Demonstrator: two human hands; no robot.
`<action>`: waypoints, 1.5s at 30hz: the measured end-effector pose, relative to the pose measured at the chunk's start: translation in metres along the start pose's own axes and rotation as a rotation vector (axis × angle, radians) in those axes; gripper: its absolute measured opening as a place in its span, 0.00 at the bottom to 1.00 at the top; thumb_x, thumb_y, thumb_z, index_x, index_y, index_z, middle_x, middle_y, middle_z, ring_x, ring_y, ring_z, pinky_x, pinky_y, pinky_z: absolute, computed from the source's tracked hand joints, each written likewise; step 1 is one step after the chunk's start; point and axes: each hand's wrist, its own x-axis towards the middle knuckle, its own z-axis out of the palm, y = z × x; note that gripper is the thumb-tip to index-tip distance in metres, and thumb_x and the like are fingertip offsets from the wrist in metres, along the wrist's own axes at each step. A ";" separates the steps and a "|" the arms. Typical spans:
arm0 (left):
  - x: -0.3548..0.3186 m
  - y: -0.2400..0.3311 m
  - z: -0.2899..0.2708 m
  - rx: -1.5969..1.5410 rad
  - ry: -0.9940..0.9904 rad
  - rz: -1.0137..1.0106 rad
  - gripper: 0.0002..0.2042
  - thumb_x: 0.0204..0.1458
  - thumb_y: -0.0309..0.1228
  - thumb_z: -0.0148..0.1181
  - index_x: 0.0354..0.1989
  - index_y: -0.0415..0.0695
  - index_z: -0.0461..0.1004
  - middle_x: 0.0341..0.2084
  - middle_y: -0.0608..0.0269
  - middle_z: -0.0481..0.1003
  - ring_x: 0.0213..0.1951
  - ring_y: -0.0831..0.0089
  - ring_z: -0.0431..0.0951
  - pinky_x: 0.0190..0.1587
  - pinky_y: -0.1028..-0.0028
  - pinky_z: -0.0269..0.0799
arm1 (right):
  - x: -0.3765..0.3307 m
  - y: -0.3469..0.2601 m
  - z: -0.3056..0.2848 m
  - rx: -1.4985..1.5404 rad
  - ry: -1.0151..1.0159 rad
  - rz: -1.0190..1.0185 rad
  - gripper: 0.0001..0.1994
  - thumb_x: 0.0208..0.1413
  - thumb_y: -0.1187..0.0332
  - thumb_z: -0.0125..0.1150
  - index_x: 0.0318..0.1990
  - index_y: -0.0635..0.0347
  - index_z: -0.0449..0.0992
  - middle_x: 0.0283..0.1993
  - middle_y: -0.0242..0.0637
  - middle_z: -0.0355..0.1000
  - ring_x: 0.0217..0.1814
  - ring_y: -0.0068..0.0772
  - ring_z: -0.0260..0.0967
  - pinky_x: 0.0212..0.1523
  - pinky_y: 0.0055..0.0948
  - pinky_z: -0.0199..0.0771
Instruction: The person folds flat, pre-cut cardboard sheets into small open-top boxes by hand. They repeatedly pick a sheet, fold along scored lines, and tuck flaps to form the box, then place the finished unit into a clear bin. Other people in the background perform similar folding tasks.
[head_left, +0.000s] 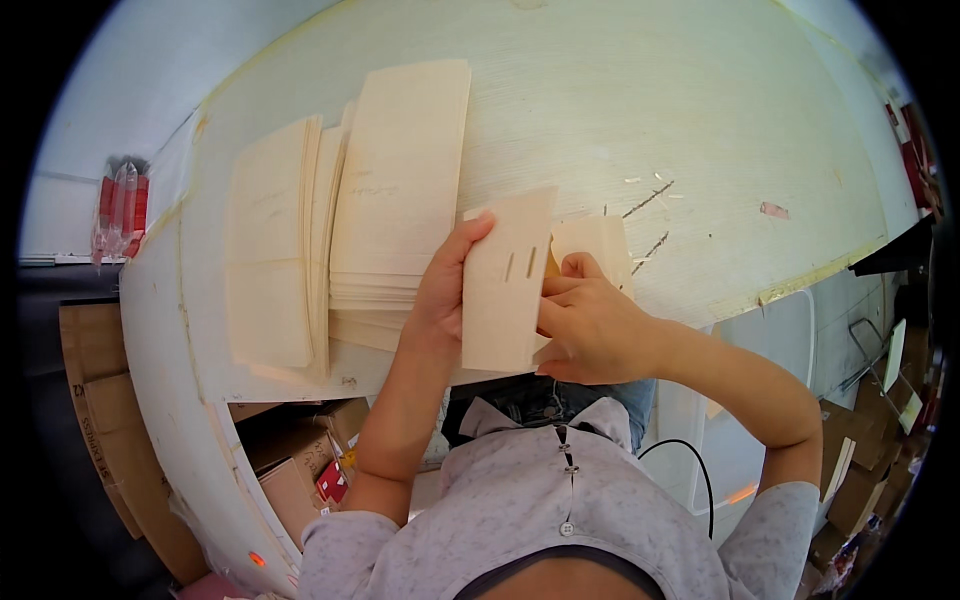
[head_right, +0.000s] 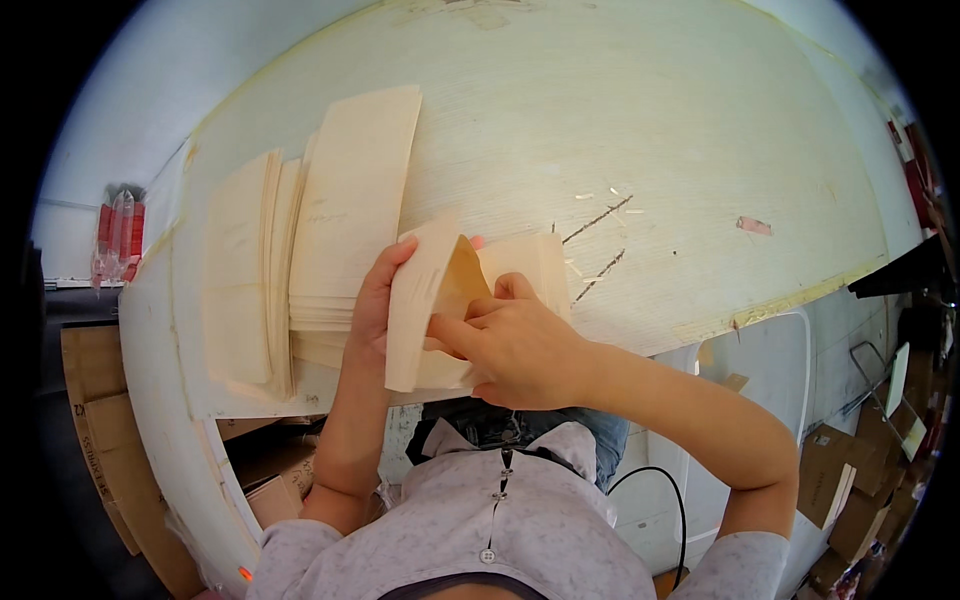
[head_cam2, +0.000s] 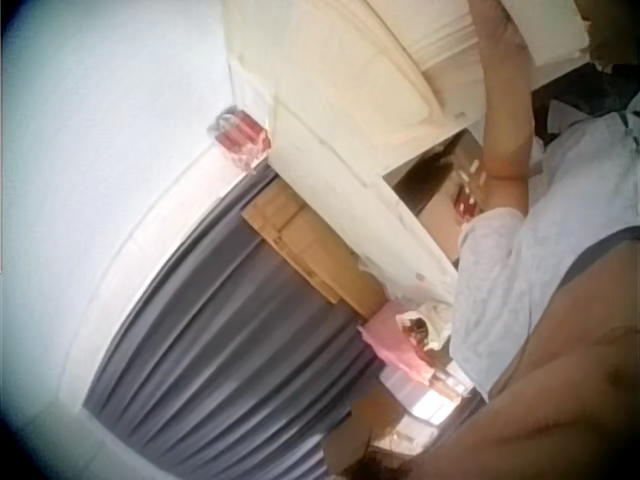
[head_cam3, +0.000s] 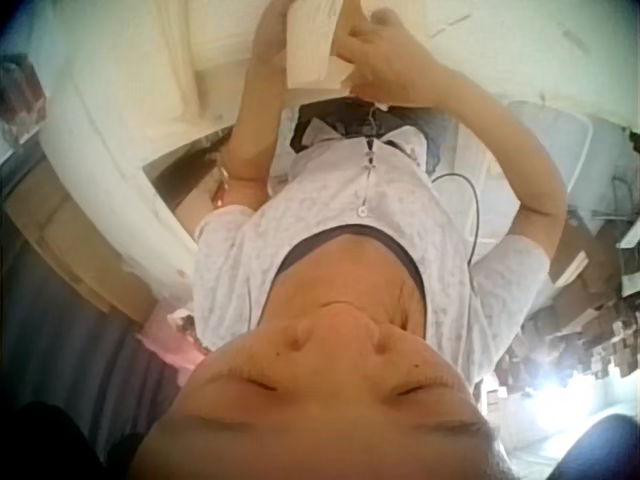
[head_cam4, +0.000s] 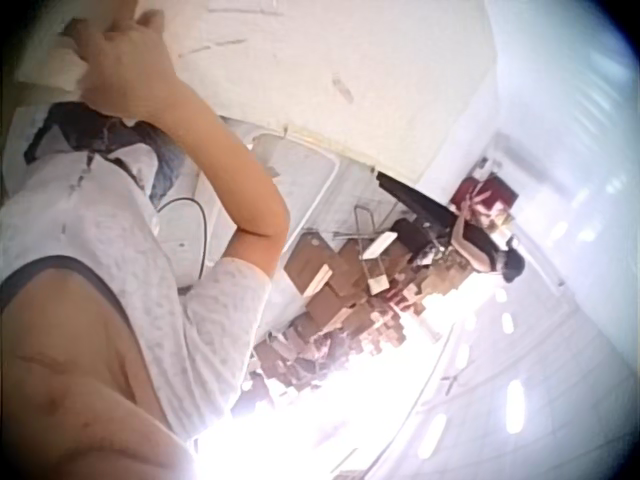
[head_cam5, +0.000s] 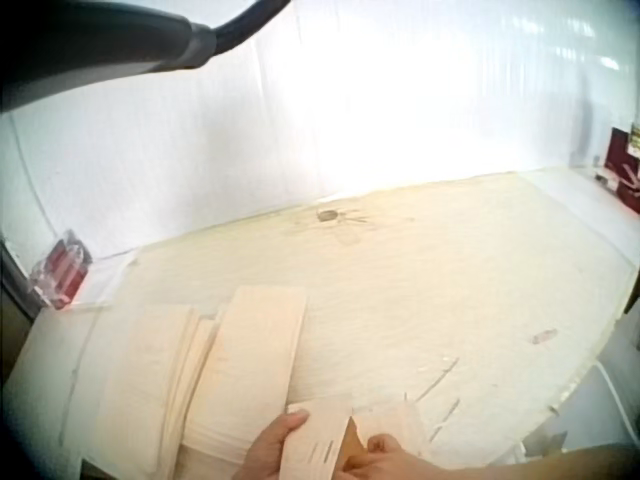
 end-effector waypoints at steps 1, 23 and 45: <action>0.000 0.000 0.000 0.019 0.036 -0.001 0.24 0.58 0.42 0.43 0.57 0.36 0.60 0.53 0.51 0.66 0.49 0.59 0.72 0.52 0.60 0.70 | 0.000 0.000 0.002 -0.026 -0.020 0.021 0.28 0.35 0.74 0.64 0.49 0.51 0.62 0.28 0.28 0.73 0.34 0.34 0.69 0.41 0.35 0.52; -0.002 -0.006 0.008 0.258 -0.032 0.164 0.24 0.58 0.48 0.37 0.55 0.45 0.64 0.59 0.51 0.60 0.55 0.56 0.65 0.57 0.57 0.63 | 0.002 -0.007 -0.001 -0.198 0.128 -0.075 0.31 0.33 0.75 0.65 0.51 0.53 0.64 0.29 0.28 0.70 0.45 0.33 0.66 0.50 0.49 0.52; 0.001 -0.029 0.001 -0.042 -0.162 0.747 0.24 0.56 0.55 0.42 0.52 0.52 0.61 0.64 0.52 0.51 0.63 0.57 0.54 0.60 0.57 0.56 | -0.003 -0.058 0.030 -0.015 0.868 0.194 0.21 0.35 0.74 0.71 0.39 0.65 0.70 0.55 0.56 0.60 0.48 0.48 0.65 0.42 0.35 0.69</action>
